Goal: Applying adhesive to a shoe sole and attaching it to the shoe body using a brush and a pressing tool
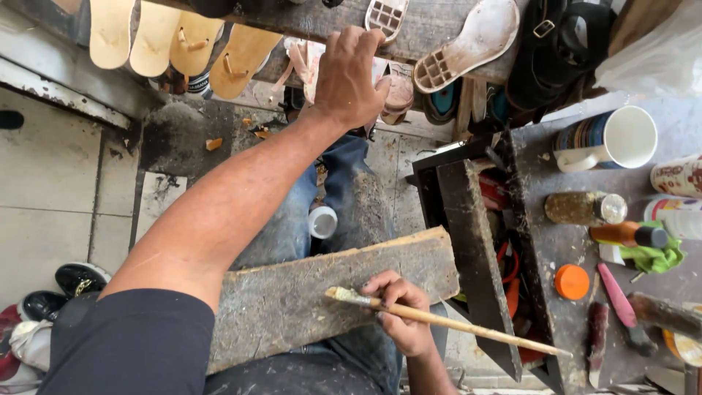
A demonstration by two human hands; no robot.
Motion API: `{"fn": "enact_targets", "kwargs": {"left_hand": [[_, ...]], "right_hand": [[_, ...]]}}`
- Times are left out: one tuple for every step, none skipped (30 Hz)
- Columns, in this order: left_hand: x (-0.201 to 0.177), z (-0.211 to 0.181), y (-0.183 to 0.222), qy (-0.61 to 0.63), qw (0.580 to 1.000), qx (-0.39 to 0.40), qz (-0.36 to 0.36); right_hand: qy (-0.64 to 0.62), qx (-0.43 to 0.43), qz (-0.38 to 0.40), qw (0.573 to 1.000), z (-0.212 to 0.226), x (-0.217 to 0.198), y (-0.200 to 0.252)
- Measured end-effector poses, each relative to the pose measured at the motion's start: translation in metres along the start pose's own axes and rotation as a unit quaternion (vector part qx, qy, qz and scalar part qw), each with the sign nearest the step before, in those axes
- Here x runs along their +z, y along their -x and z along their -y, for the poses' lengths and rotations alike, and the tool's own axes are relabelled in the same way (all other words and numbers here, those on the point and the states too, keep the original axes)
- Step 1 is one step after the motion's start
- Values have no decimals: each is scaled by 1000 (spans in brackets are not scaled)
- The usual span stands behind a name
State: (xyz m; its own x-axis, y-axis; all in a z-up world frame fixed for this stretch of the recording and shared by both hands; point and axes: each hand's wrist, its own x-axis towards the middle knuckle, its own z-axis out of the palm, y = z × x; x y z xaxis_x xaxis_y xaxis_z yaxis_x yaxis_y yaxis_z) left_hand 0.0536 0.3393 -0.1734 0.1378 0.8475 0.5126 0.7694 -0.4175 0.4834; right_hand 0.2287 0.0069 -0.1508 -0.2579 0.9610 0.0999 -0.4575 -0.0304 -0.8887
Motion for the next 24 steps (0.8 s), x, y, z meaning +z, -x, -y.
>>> {"fn": "enact_targets", "kwargs": {"left_hand": [[4,3,-4,-21,999,16,-27],[8,6,-8,-41,997,32,-54],[10,11,-4,-44,997,27,-50],[13,16,0,-19,995,86,-55],[14,22,3,5,988,144,-61],[12,30,17,2,988,140,-59],[10,39,29,29,988,152,-1],[7,47,41,57,984,162,57],[-7,48,36,54,984,156,62],[-21,49,31,19,963,-48,264],[-36,49,30,-11,858,-249,449],[-31,64,39,-11,852,-260,454],[-25,80,43,23,837,-378,395],[-19,94,47,56,806,-489,329],[-7,108,53,56,806,-490,328],[5,121,58,119,784,-544,274],[18,133,65,182,754,-592,219],[22,132,63,182,752,-594,221],[26,131,59,283,713,-618,173],[29,130,56,380,663,-634,122],[41,134,57,380,662,-634,123],[52,137,57,364,677,-633,91],[63,139,57,348,692,-630,57],[60,138,54,350,691,-630,57]], "right_hand": [[3,4,0,1000,-1,-2,-1],[7,9,0,1000,-2,-3,-1],[3,14,0,1000,-2,-4,-2],[1,10,-2,1000,-2,-4,-3],[-2,6,-2,1000,-2,-4,-5],[-5,10,0,1000,-1,-5,-4],[13,16,-8,1000,-1,-5,-5],[31,23,-16,999,-1,-5,-5],[26,29,-15,999,-1,-5,-6],[23,30,-20,999,-3,-5,-7],[19,38,-24,999,-2,-5,-5],[14,50,-22,998,-2,-4,-3],[30,34,-17,999,-4,-5,-5],[47,19,-11,999,-4,-6,-6],[46,19,-9,999,-6,-6,-5],[37,27,-23,999,-7,-6,-3],[28,36,-39,998,-7,-5,0],[27,38,-40,998,-7,-5,1],[32,43,-44,998,-8,-6,1],[36,48,-47,997,-9,-7,2],[37,49,-48,997,-8,-6,1],[41,51,-48,997,-7,-5,0],[45,52,-47,997,-6,-5,-2],[47,53,-47,996,-8,-5,-2]]}}
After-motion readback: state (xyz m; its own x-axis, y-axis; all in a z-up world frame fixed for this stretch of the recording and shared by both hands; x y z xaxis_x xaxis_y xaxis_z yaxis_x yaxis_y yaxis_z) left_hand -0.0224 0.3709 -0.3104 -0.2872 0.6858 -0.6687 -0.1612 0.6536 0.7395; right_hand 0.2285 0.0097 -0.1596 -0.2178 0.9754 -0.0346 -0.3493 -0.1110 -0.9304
